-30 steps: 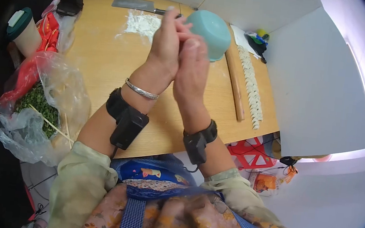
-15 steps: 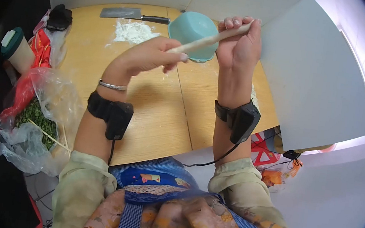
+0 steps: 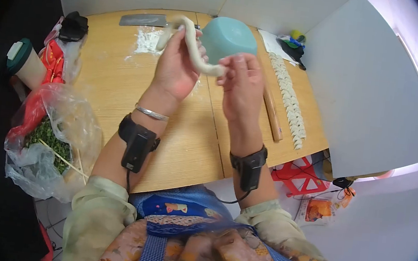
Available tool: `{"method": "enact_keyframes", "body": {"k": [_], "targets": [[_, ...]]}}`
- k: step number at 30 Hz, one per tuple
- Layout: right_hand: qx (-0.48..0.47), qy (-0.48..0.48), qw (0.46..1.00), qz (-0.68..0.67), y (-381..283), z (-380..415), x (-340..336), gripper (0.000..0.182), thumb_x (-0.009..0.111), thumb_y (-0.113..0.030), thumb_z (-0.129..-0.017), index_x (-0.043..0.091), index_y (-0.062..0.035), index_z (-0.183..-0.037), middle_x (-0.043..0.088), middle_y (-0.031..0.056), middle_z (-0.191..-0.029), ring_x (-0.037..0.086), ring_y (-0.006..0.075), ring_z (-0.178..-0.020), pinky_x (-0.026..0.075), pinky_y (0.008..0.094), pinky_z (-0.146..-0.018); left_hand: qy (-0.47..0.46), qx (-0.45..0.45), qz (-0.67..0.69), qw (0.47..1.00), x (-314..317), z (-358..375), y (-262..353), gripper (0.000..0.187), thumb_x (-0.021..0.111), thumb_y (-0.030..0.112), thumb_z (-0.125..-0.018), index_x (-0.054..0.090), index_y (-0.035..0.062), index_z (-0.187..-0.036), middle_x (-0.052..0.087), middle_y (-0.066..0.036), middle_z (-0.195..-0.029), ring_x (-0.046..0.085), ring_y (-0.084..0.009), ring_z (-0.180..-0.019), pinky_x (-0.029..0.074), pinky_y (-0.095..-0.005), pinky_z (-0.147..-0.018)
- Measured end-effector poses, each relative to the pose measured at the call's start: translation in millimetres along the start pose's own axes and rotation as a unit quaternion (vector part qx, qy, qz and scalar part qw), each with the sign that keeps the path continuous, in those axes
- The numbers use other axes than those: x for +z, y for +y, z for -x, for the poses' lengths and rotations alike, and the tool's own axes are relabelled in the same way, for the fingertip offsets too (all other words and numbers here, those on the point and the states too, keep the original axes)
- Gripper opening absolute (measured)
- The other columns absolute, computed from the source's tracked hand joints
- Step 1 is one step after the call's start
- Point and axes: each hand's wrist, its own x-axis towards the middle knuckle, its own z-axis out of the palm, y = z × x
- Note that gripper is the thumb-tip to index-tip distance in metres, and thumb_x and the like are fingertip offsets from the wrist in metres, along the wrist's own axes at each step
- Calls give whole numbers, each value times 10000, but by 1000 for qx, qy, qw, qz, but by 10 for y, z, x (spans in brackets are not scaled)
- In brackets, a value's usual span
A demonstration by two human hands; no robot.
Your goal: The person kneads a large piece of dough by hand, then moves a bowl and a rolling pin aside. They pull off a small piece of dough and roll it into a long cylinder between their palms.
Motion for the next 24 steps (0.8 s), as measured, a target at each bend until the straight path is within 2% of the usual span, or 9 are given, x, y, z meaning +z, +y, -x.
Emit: {"method": "enact_keyframes", "body": {"k": [2, 6, 8, 9, 12, 15, 18, 20, 24], "targets": [[33, -9, 999, -19, 61, 88, 75, 194, 509, -236, -1012, 518, -43, -1035, 619, 96, -934, 623, 141, -762, 528, 269, -646, -66, -22, -9, 998, -106, 0, -27, 305, 467, 331, -1011, 588, 54, -968, 478, 5, -731, 493, -111, -676, 446, -242, -613], [141, -53, 989, 2, 149, 160, 95, 165, 540, -183, -993, 508, -56, -1093, 611, 80, -1008, 623, 132, -812, 521, 266, -662, 61, 22, -184, 981, 86, 113, -94, 273, 477, 269, -1004, 621, 37, -1009, 552, -20, -825, 521, -103, -698, 484, -230, -569], [74, -81, 991, 75, 190, 201, 103, 224, 560, -221, -983, 493, -37, -1092, 613, 47, -957, 586, 79, -748, 472, 217, -608, 52, 10, -295, 954, 129, 130, -112, 330, 412, 231, -1022, 586, -1, -1180, 619, -81, -1010, 605, -131, -867, 541, -266, -746], [73, -81, 991, 75, 206, 185, 64, 224, 560, -221, -983, 493, -37, -1092, 613, 47, -957, 586, 79, -748, 472, 217, -608, 7, 15, -300, 954, 144, 133, -110, 343, 406, 206, -1020, 550, -10, -1245, 619, -113, -1110, 603, -177, -1018, 524, -305, -893], [35, -118, 981, 151, 199, 163, -110, 220, 577, -128, -962, 506, -25, -1143, 602, 64, -983, 595, 113, -851, 496, 258, -678, -6, -55, -104, 993, 163, 134, -76, 334, 409, 188, -1019, 517, -14, -1262, 618, -115, -1121, 579, -195, -1074, 485, -322, -941], [-86, -139, 893, 419, 176, 197, -207, 264, 575, -101, -956, 502, -21, -1196, 597, 51, -968, 588, 125, -856, 486, 261, -715, -43, -65, -30, 997, -66, 39, -57, 305, 434, 191, -1012, 499, 13, -1252, 635, -105, -1080, 571, -181, -978, 471, -314, -860], [-37, -146, 890, 430, 122, 227, -179, 309, 557, -152, -968, 492, -12, -1236, 597, 59, -1035, 568, 150, -980, 466, 287, -852, -5, 4, -160, 987, -80, 70, -189, 287, 426, 201, -1020, 520, 13, -1216, 631, -99, -1110, 562, -157, -1003, 450, -337, -887], [-14, 3, 990, 137, 115, 84, -107, 378, 487, -284, -1008, 479, -9, -1268, 572, 87, -1180, 509, 181, -1156, 374, 336, -1032, -22, 15, -248, 968, 111, 167, -269, 335, 408, 201, -1024, 476, 7, -1288, 579, -114, -1223, 522, -180, -1132, 410, -351, -974], [-12, 79, 996, -46, 62, -199, 23, 506, 359, -407, -1037, 444, -10, -1340, 510, 117, -1320, 433, 225, -1274, 262, 378, -1129, -132, 33, -356, 925, 296, 413, -638, 505, 358, 260, -1036, 324, 7, -1472, 387, -110, -1485, 350, -187, -1379, 287, -342, -1132]]}}
